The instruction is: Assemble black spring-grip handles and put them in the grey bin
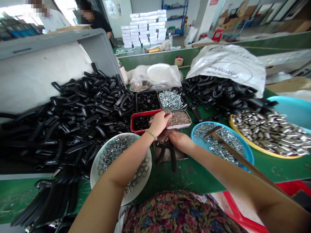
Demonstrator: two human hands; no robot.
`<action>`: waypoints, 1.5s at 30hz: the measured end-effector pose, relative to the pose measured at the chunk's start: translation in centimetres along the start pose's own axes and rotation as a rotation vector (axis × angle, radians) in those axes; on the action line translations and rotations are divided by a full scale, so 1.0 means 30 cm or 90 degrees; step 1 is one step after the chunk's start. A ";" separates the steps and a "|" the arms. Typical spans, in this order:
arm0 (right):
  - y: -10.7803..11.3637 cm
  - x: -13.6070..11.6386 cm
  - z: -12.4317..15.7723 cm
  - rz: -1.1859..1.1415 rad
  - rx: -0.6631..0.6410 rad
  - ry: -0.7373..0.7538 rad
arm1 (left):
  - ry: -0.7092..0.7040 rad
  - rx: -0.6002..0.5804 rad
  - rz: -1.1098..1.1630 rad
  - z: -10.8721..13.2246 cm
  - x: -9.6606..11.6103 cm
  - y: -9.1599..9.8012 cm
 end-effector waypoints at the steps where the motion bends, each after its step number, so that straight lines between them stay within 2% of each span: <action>1: 0.001 -0.001 0.004 -0.005 -0.007 0.005 | -0.015 0.012 0.027 0.049 0.004 0.007; 4: 0.010 0.002 0.010 -0.041 -0.016 0.010 | -0.053 0.019 0.044 0.213 0.004 -0.005; 6: 0.022 0.013 0.014 -0.075 -0.007 -0.002 | -0.043 -0.006 0.025 0.303 -0.007 -0.037; 9: 0.051 0.040 0.039 -0.136 0.032 -0.060 | -0.011 -0.053 -0.051 0.374 -0.027 -0.092; 14: 0.113 0.110 0.177 -0.292 0.156 -0.226 | -0.028 -0.092 -0.181 0.386 -0.031 -0.131; 17: 0.139 0.145 0.285 -0.257 0.167 -0.263 | -0.027 -0.103 -0.242 0.392 -0.029 -0.133; 19: 0.150 0.169 0.354 -0.182 0.169 -0.301 | -0.019 -0.106 -0.268 0.399 -0.030 -0.136; 24: 0.151 0.242 0.501 0.120 0.100 -0.437 | -0.013 -0.103 -0.278 0.407 -0.034 -0.147; 27: 0.123 0.291 0.566 0.181 0.004 -0.521 | -0.009 -0.090 -0.281 0.402 -0.033 -0.145; 30: 0.091 0.315 0.600 0.156 -0.049 -0.535 | -0.002 -0.071 -0.260 0.398 -0.035 -0.142; 33: 0.079 0.315 0.605 0.135 -0.055 -0.539 | 0.000 -0.063 -0.241 0.398 -0.040 -0.145; 45: 0.086 0.307 0.592 0.135 -0.081 -0.579 | -0.013 -0.131 -0.324 0.407 -0.018 -0.147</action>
Point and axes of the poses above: each hand's wrist, its own z-axis away from the middle knuckle, its own y-axis out of the back of the hand, x = y × z, the point moved 2 cm from there along -z, towards the middle knuckle, and after that the axes turned 12 degrees about -x, right-handed, at the moved point
